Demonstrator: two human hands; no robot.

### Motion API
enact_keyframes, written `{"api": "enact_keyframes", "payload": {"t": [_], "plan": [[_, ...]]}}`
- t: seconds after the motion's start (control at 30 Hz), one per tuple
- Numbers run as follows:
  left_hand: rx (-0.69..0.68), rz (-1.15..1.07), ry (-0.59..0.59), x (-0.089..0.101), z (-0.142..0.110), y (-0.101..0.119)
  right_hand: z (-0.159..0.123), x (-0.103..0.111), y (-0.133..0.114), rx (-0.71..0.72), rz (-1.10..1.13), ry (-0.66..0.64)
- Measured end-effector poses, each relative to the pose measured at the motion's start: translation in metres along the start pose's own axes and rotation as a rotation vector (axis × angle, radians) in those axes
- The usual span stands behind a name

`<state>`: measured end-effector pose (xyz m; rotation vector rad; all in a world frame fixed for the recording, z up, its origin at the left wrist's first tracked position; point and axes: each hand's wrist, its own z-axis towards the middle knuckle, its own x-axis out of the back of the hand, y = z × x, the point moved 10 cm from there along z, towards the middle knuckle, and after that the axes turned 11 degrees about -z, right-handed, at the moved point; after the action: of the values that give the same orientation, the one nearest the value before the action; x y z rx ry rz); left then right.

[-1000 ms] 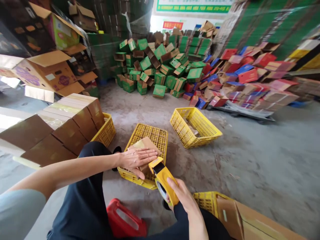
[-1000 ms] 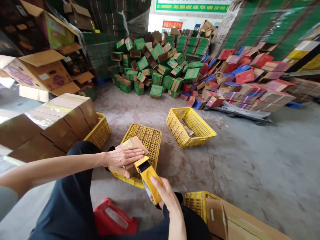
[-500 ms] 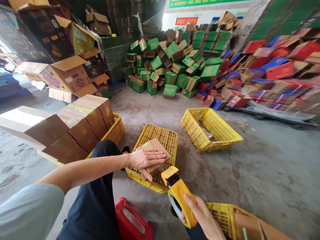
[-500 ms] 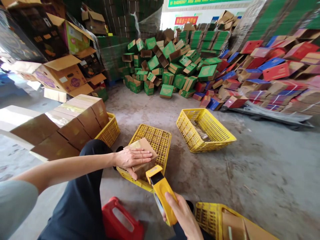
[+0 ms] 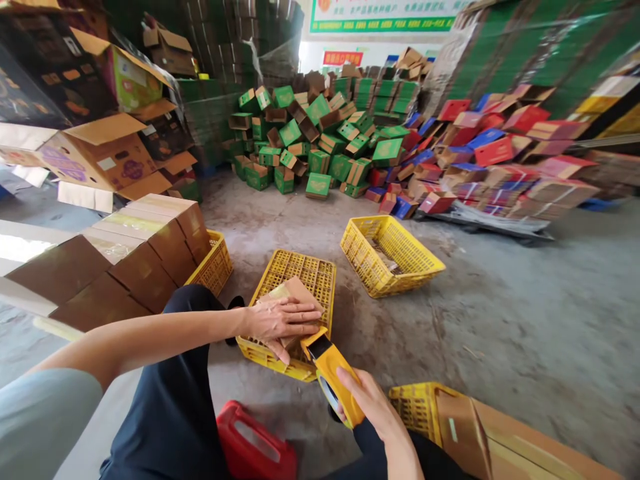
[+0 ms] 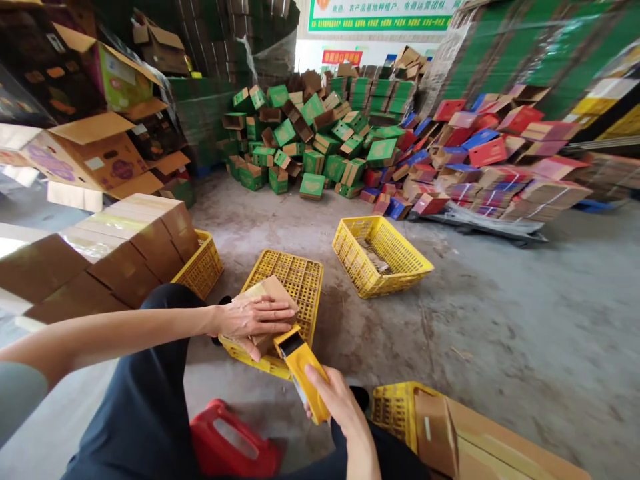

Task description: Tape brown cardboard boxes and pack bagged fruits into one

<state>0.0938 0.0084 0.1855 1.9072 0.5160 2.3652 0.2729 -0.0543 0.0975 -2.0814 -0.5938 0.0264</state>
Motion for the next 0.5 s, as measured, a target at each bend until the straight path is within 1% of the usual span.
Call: {"api": "enact_keyframes", "payload": {"t": [0.1, 0.27, 0.4, 0.5], "plan": [[-0.03, -0.043, -0.014, -0.002, 0.003, -0.003, 0.004, 0.002, 0.007, -0.014, -0.027, 0.0], [0.016, -0.108, -0.01, -0.003, -0.001, -0.02, 0.002, 0.007, 0.01, -0.022, 0.0, -0.002], [0.027, -0.153, -0.005, -0.002, -0.004, -0.024, -0.012, 0.012, 0.012, -0.022, 0.057, -0.007], [0.049, -0.17, -0.008, -0.002, -0.004, -0.026, -0.027, 0.021, 0.027, -0.062, 0.061, 0.016]]}}
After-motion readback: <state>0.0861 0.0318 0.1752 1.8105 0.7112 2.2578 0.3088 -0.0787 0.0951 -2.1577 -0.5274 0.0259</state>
